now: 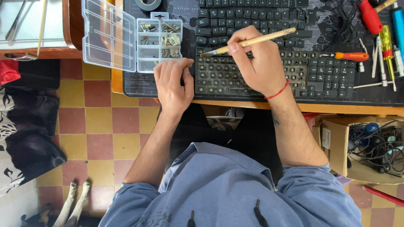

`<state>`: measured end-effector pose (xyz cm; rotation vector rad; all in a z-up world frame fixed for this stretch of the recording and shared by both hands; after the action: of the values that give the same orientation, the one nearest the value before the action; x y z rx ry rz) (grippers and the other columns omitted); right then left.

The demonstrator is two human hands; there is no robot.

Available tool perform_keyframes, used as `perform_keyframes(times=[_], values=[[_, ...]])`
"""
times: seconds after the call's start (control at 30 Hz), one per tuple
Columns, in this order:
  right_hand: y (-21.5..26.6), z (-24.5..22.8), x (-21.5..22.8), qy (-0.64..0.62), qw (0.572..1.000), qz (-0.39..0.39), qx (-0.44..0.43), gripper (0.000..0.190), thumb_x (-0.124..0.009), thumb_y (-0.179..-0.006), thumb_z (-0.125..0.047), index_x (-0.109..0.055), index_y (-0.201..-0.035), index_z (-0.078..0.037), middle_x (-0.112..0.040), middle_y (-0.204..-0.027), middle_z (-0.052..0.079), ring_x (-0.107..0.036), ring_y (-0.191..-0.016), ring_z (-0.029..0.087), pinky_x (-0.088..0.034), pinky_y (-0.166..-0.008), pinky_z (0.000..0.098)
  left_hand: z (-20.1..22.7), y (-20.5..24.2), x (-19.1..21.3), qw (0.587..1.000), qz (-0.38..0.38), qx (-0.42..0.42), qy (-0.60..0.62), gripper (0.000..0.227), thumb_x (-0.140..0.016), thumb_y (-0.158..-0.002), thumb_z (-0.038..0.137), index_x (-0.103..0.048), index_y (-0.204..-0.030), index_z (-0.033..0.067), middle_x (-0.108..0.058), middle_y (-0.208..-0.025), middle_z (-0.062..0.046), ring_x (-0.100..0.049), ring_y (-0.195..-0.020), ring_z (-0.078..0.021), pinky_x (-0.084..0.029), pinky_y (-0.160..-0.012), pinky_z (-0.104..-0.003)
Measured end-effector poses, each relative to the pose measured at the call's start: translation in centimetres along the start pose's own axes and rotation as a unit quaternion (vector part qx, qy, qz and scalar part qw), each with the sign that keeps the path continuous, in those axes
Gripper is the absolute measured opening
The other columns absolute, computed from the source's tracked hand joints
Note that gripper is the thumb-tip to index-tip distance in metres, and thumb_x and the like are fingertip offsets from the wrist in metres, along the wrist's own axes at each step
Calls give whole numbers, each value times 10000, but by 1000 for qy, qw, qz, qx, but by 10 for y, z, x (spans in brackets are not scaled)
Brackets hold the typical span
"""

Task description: The person uses a small screwdriver to remove keycaps from a black keyboard, then uses a paintbrush to clean the exposed switches and surrounding areas. The removed keycaps are placed on the desk surface.

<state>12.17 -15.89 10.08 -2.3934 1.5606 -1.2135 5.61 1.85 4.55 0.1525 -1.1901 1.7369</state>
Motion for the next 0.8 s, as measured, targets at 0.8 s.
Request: perform_keyframes(times=[0.8], values=[[-11,-3,-17,132,985,-111,20,162,-473,-1115,-122,-566,-1021,-29,-638,-929,58,-605,-723,255,-425,-560,402,7,-4,-1,999,-20,-21,-13,175,-542,-968,-3,-666,-1062,78,-702,-995,-48,-660,-942,-248,-412,-901,-379]])
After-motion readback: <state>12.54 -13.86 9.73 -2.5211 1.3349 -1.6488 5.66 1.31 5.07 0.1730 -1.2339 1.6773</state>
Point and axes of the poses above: each hand's wrist, its own y-axis away from the middle knuckle, its own x-axis out of the back of the hand, z = x × y, the point moved 8 cm from there along -y, towards the middle knuckle
